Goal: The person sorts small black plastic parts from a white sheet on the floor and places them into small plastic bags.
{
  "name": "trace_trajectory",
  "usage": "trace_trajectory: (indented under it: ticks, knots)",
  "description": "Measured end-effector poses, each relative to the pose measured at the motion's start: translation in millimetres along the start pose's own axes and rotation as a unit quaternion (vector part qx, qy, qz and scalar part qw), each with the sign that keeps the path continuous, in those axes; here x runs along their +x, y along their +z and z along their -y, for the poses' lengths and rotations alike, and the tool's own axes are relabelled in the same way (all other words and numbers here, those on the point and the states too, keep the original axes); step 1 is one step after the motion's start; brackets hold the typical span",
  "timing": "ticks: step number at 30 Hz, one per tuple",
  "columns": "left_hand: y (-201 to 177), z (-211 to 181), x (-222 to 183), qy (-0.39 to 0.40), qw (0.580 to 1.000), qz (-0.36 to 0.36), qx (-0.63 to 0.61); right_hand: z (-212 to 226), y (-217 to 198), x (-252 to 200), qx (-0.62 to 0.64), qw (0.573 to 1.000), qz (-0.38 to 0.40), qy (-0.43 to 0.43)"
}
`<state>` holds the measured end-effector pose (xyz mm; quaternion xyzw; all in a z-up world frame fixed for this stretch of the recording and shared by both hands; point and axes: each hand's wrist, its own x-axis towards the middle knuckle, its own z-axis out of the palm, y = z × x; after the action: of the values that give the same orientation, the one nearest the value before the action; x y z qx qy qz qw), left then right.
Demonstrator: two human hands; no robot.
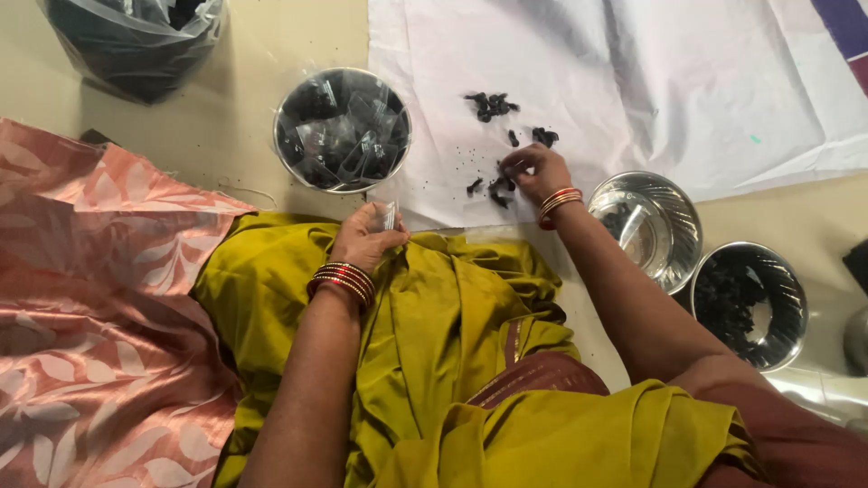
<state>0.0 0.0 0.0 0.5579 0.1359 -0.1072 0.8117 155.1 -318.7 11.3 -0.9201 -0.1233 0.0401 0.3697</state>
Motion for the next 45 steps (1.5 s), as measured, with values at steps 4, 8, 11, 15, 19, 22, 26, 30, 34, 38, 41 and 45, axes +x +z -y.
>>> trace_trajectory:
  ticks: [4, 8, 11, 15, 19, 22, 26, 30, 34, 38, 41, 45]
  knots:
    - [0, 2, -1, 0.012, 1.0, 0.005, -0.018, -27, -13, 7, 0.193, 0.974, -0.007, 0.12]
    - [-2, 2, 4, 0.019, 0.998, -0.014, 0.061, -27, -36, 14, 0.201, 0.968, -0.066, 0.138]
    - [-7, 16, 12, 0.031, 0.999, -0.002, 0.019, -34, -47, 20, 0.23, 0.962, -0.065, 0.136]
    - [-7, 16, 10, 0.026, 0.999, -0.003, -0.019, -41, -52, 21, 0.271, 0.946, -0.079, 0.158]
    - [-16, 30, 17, 0.034, 0.999, 0.001, -0.024, -80, -44, 32, 0.295, 0.938, -0.123, 0.131]
    - [-20, 36, 23, 0.055, 0.998, -0.003, 0.001, -86, -47, 39, 0.315, 0.922, -0.162, 0.157]
    - [-11, 14, 10, 0.017, 0.999, -0.01, 0.041, -109, -47, 51, 0.314, 0.922, -0.128, 0.185]
    - [-12, 12, 8, 0.013, 0.999, -0.006, 0.039, -105, -33, 55, 0.238, 0.958, -0.06, 0.15]
    - [-10, 11, 9, 0.018, 0.999, -0.01, 0.027, -60, -34, 45, 0.127, 0.984, -0.026, 0.125]
    - [-5, 1, 2, -0.025, 0.999, -0.01, 0.031, -60, -36, 39, 0.134, 0.976, -0.097, 0.138]
    - [-6, 6, 7, -0.017, 0.999, -0.006, 0.028, -56, -38, 39, 0.122, 0.976, -0.088, 0.157]
    - [-9, 12, 12, -0.012, 0.999, -0.002, 0.033, -24, -30, 33, -0.014, 0.994, -0.045, 0.101]
